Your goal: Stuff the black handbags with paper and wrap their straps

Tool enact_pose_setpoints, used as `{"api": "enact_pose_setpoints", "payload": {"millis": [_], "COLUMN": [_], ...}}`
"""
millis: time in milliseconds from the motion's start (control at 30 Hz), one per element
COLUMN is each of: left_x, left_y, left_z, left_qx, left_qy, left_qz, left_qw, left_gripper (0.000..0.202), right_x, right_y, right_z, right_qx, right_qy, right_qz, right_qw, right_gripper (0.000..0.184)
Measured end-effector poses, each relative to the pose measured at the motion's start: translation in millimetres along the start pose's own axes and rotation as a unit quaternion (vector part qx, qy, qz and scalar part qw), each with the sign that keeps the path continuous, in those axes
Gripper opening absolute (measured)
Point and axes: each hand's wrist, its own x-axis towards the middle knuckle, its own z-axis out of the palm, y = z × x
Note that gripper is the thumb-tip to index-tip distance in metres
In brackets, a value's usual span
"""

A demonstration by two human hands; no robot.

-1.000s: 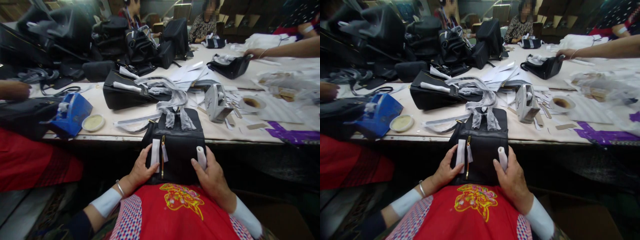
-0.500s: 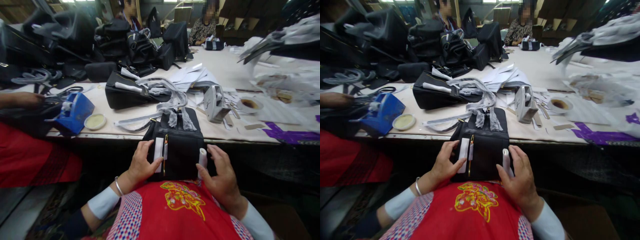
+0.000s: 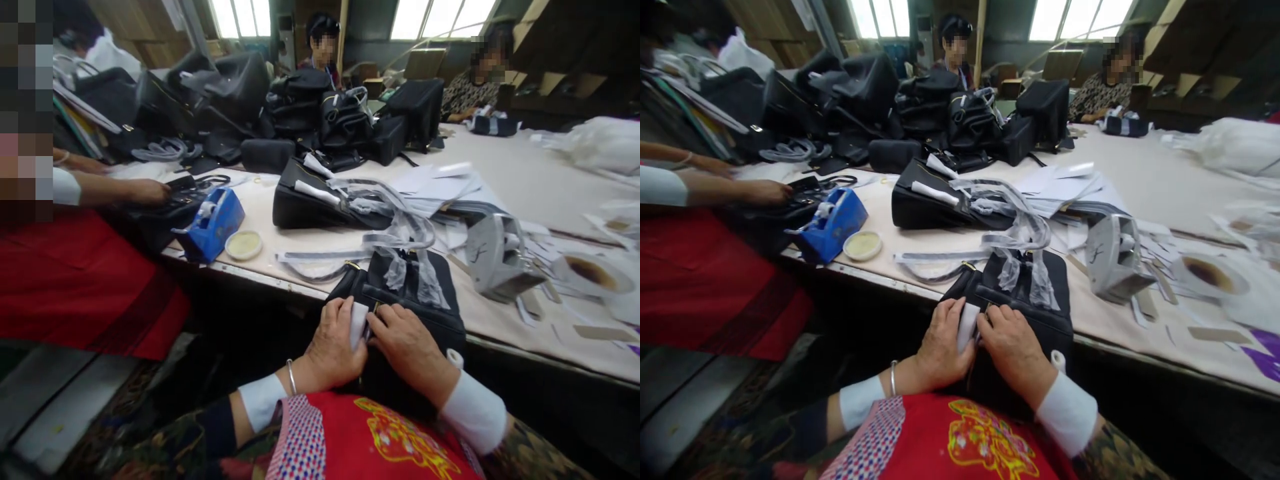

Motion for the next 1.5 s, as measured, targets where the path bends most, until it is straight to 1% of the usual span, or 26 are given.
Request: {"api": "enact_pose_setpoints", "payload": {"millis": [100, 233, 367, 467, 533, 667, 833, 933, 1067, 1200, 1267, 1333, 1367, 1433, 1500], "left_x": [2, 5, 7, 8, 8, 9, 11, 12, 14, 15, 15, 15, 15, 13, 12], "left_y": [-1, -2, -3, -3, -4, -5, -4, -4, -6, -7, -8, -8, -7, -6, -3], "left_z": [-2.1, -3.9, -3.6, -3.1, -3.0, -3.8, -6.0, -7.7, -10.7, -11.0, -10.3, -9.4, -8.8, -7.2, -5.3], "left_qx": [-0.011, -0.021, -0.029, -0.041, -0.046, -0.047, -0.041, -0.047, -0.066, -0.067, -0.067, -0.067, -0.066, -0.055, -0.035], "left_qy": [-0.003, -0.008, -0.006, -0.001, 0.003, 0.002, -0.005, -0.002, -0.007, -0.012, -0.011, -0.010, -0.009, -0.003, 0.002], "left_qz": [0.000, -0.003, -0.003, -0.008, -0.008, -0.007, -0.013, -0.011, -0.006, -0.006, -0.004, -0.001, -0.001, -0.006, -0.015], "left_qw": [1.000, 1.000, 1.000, 0.999, 0.999, 0.999, 0.999, 0.999, 0.998, 0.998, 0.998, 0.998, 0.998, 0.998, 0.999], "left_gripper": [0.081, 0.076, 0.074, 0.074, 0.074, 0.072, 0.069, 0.068, 0.064, 0.064, 0.064, 0.063, 0.063, 0.063, 0.066], "right_x": [3, 10, 20, 25, 29, 34, 34, 31, 27, 26, 27, 28, 28, 29, 29], "right_y": [2, 7, 16, 22, 26, 33, 38, 43, 52, 54, 52, 50, 49, 47, 46], "right_z": [-2, -9, -22, -32, -34, -27, -14, -12, -11, -15, -17, -17, -16, -12, -9], "right_qx": [-0.009, -0.027, -0.025, -0.008, -0.006, -0.017, -0.032, -0.015, 0.035, 0.073, 0.083, 0.089, 0.088, 0.076, 0.074], "right_qy": [-0.016, -0.056, -0.101, -0.119, -0.125, -0.126, -0.102, -0.097, -0.107, -0.118, -0.115, -0.108, -0.104, -0.090, -0.061], "right_qz": [-0.054, -0.118, -0.146, -0.164, -0.181, -0.208, -0.221, -0.246, -0.292, -0.286, -0.278, -0.271, -0.269, -0.266, -0.246], "right_qw": [0.998, 0.991, 0.984, 0.979, 0.976, 0.970, 0.969, 0.964, 0.950, 0.948, 0.950, 0.952, 0.953, 0.957, 0.965], "right_gripper": [0.013, 0.013, 0.008, 0.008, 0.008, 0.008, 0.012, 0.013, 0.011, 0.012, 0.011, 0.015, 0.017, 0.014, 0.012]}}
